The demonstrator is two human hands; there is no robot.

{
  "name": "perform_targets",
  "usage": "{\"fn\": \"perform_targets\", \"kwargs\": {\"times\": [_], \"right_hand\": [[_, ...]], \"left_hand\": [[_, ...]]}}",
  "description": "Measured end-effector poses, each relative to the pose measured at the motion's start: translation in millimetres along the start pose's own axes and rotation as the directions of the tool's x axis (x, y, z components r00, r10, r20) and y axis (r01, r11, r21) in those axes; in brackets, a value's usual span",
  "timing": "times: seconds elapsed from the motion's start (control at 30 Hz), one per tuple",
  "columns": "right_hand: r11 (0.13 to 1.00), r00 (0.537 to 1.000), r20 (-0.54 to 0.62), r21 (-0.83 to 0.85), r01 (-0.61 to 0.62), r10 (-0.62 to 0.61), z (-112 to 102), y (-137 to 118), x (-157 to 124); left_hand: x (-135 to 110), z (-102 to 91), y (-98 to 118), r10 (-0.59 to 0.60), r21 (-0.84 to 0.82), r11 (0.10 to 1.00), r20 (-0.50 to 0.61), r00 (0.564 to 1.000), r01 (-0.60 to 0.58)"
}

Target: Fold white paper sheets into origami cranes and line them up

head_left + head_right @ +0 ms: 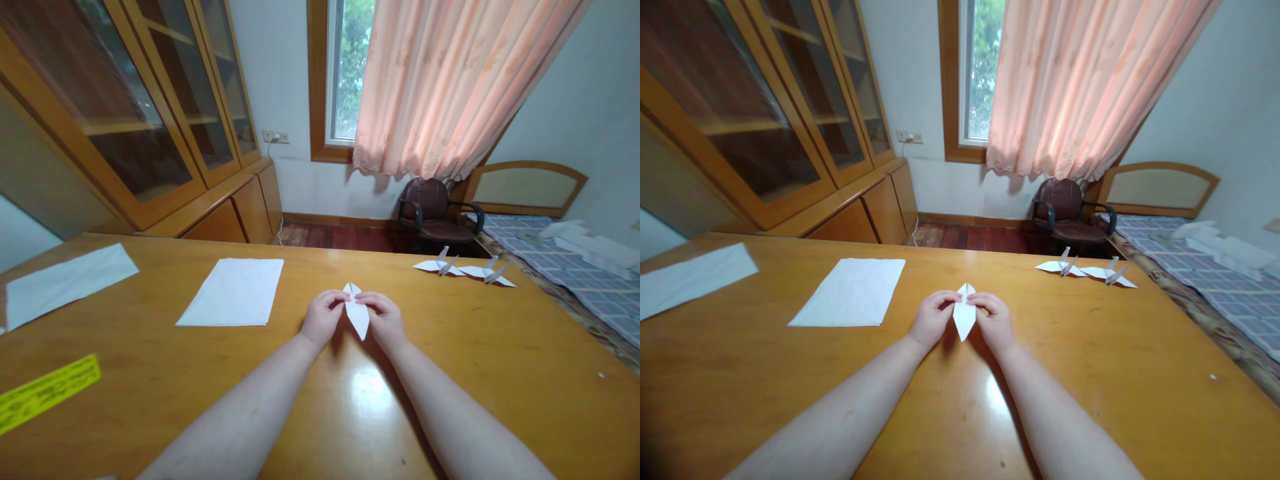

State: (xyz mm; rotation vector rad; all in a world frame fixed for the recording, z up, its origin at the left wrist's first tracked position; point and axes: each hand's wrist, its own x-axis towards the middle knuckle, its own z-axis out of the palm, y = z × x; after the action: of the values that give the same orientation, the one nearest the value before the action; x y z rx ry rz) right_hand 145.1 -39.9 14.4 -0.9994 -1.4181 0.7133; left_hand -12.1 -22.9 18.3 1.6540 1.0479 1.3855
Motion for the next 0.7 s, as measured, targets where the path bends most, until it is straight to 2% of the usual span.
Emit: {"fn": "perform_targets", "kwargs": {"times": [0.4, 0.7], "right_hand": [[0.996, 0.999, -0.025, -0.079, -0.038, 0.037, -0.5, 1.6, 2.3], [0.984, 0.999, -0.027, -0.177, -0.027, 0.023, 1.1, -0.7, 2.9]], "left_hand": [[-0.7, 3.3, -1.4, 0.073, 0.029, 0.997, 0.010, 0.997, -0.073], [0.5, 5.0, 4.1, 0.012, 0.056, 0.998, 0.004, 1.000, -0.013]]}}
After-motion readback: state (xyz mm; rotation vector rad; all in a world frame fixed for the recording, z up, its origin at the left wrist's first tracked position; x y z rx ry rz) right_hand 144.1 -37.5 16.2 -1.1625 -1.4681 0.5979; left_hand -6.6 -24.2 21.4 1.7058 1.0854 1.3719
